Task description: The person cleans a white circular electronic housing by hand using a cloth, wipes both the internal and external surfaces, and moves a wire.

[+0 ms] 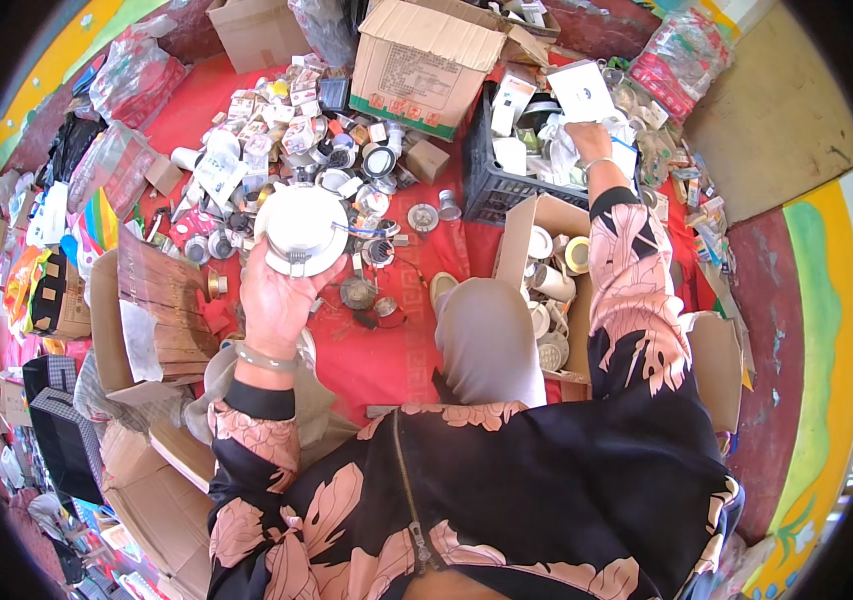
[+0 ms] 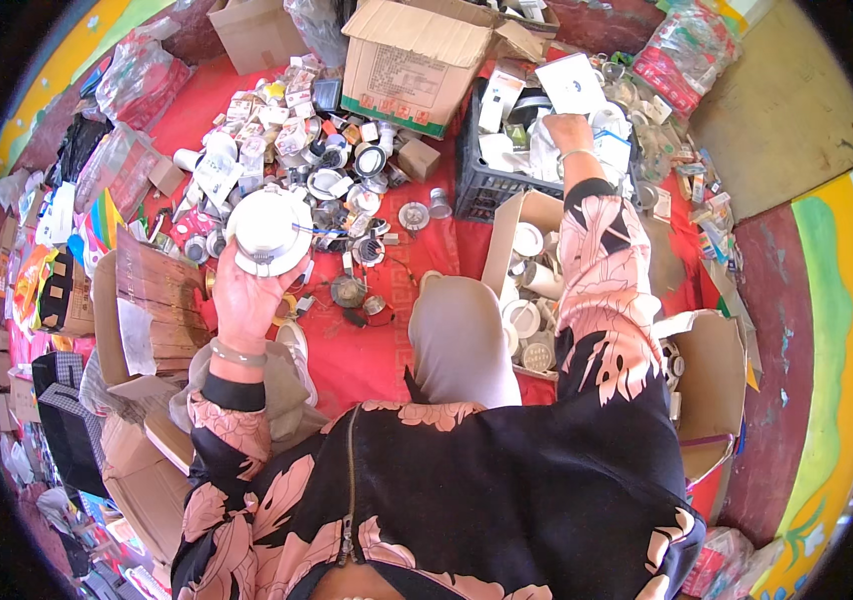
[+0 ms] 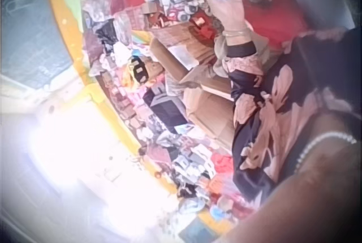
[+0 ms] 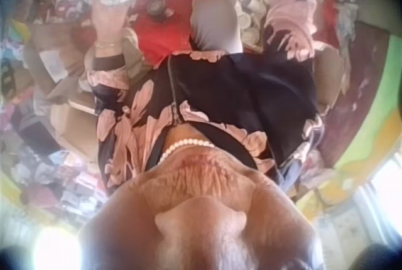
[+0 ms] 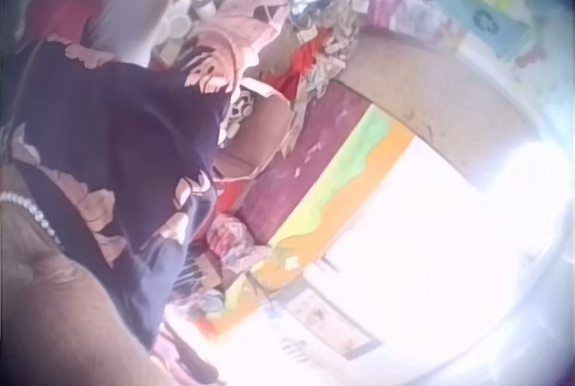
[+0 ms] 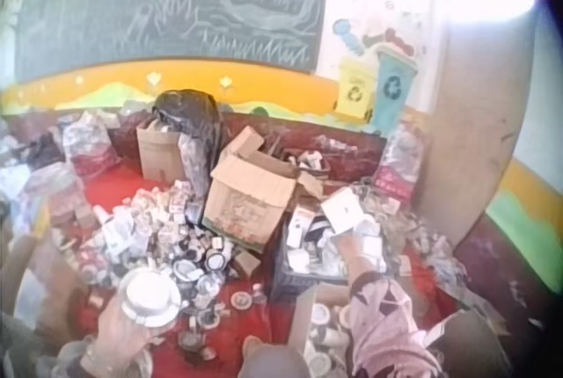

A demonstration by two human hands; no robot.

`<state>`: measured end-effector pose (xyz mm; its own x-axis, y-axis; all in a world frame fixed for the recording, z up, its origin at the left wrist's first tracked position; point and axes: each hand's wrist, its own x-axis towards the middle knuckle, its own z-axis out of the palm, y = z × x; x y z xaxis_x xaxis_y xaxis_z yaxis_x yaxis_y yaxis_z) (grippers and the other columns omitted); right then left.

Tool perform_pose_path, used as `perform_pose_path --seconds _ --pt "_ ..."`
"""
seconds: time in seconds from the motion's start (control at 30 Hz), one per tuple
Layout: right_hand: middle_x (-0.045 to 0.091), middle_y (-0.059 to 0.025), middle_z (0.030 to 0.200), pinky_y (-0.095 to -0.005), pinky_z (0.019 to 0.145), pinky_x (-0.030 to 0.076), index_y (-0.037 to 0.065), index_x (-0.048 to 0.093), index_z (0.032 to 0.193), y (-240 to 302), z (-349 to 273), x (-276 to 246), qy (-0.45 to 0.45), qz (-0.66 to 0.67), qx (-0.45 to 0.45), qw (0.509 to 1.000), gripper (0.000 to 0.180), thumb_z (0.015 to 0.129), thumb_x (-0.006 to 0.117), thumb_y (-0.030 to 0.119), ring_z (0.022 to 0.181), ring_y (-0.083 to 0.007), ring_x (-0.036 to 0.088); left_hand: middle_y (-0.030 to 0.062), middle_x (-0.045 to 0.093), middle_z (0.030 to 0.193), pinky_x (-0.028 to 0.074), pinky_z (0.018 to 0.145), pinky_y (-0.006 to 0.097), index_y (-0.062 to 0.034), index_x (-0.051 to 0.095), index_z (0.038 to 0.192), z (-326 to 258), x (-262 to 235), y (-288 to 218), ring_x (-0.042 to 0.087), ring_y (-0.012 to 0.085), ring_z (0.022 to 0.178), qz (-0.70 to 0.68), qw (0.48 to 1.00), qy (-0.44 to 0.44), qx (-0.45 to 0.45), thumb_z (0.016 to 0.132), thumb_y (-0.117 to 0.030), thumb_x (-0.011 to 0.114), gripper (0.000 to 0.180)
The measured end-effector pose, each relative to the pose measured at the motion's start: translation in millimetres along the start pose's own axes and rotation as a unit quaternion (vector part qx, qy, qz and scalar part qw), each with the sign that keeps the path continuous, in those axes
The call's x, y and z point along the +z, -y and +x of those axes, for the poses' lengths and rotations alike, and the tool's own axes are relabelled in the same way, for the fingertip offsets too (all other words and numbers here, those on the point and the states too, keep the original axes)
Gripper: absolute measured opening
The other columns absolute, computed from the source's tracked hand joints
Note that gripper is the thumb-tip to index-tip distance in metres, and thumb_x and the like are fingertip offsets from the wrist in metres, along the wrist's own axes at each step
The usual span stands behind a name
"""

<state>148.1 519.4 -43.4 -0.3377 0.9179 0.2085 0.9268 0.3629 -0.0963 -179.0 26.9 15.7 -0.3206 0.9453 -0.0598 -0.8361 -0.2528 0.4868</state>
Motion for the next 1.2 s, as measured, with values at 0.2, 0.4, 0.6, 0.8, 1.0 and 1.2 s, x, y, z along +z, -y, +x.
perform_pose_path --seconds 0.2,0.4,0.6,0.8,1.0,1.2 --pt "0.065 -0.0172 0.101 -0.0376 0.081 0.049 0.007 0.069 0.091 40.0 51.9 6.6 0.035 0.003 0.063 0.997 0.030 0.078 0.053 0.028 0.095 -0.0295 0.062 0.0174 0.047 0.129 0.046 0.089 0.055 -0.0040 0.033 0.134 -3.5 0.7 1.5 0.050 0.0359 0.115 0.045 0.997 -0.057 0.021 0.095 -0.034 0.032 0.049" --pt "0.065 -0.0188 0.097 -0.0349 0.075 0.048 0.004 0.066 0.102 56.6 56.5 59.1 -0.236 0.403 0.122 0.876 0.029 0.078 0.056 0.017 0.087 -0.0304 0.064 0.0170 0.046 0.131 0.046 0.090 0.055 -0.0039 0.033 0.134 5.5 4.5 2.1 0.050 0.0370 0.115 0.042 0.996 -0.084 0.010 0.095 -0.033 0.031 0.049" --pt "0.068 -0.0127 0.086 -0.0350 0.077 0.049 0.014 0.072 0.089 73.3 -49.4 149.7 -0.114 0.328 0.127 0.929 0.025 0.076 0.052 0.007 0.085 -0.0271 0.064 0.0168 0.046 0.131 0.044 0.092 0.056 -0.0047 0.033 0.134 4.3 1.9 3.8 0.049 0.0373 0.117 0.015 0.996 -0.086 0.005 0.094 -0.035 0.034 0.050" --pt "0.068 -0.0111 0.094 -0.0289 0.084 0.046 0.011 0.071 0.090 67.4 -81.7 141.0 -0.044 0.309 0.087 0.946 0.029 0.074 0.048 0.003 0.092 -0.0227 0.063 0.0165 0.046 0.131 0.043 0.092 0.054 -0.0051 0.035 0.133 1.6 2.8 0.5 0.049 0.0361 0.116 0.024 0.997 -0.078 -0.007 0.093 -0.035 0.035 0.050" --pt "0.068 -0.0093 0.088 -0.0236 0.066 0.049 -0.003 0.067 0.092 180.1 -122.3 16.5 0.152 0.589 0.088 0.789 0.025 0.079 0.046 -0.001 0.079 -0.0133 0.064 0.0158 0.047 0.130 0.043 0.091 0.054 -0.0049 0.039 0.131 -2.6 -5.7 -3.4 0.050 0.0352 0.115 -0.011 0.999 -0.030 0.004 0.090 -0.036 0.037 0.052" --pt "0.066 -0.0147 0.081 -0.0310 0.069 0.050 0.005 0.068 0.089 283.1 -242.1 -125.1 0.283 0.393 -0.219 0.847 0.021 0.077 0.053 0.013 0.073 -0.0230 0.065 0.0163 0.045 0.132 0.041 0.093 0.058 -0.0062 0.038 0.133 -7.9 -4.5 -7.0 0.046 0.0368 0.119 -0.082 0.994 0.035 0.066 0.088 -0.038 0.042 0.056"
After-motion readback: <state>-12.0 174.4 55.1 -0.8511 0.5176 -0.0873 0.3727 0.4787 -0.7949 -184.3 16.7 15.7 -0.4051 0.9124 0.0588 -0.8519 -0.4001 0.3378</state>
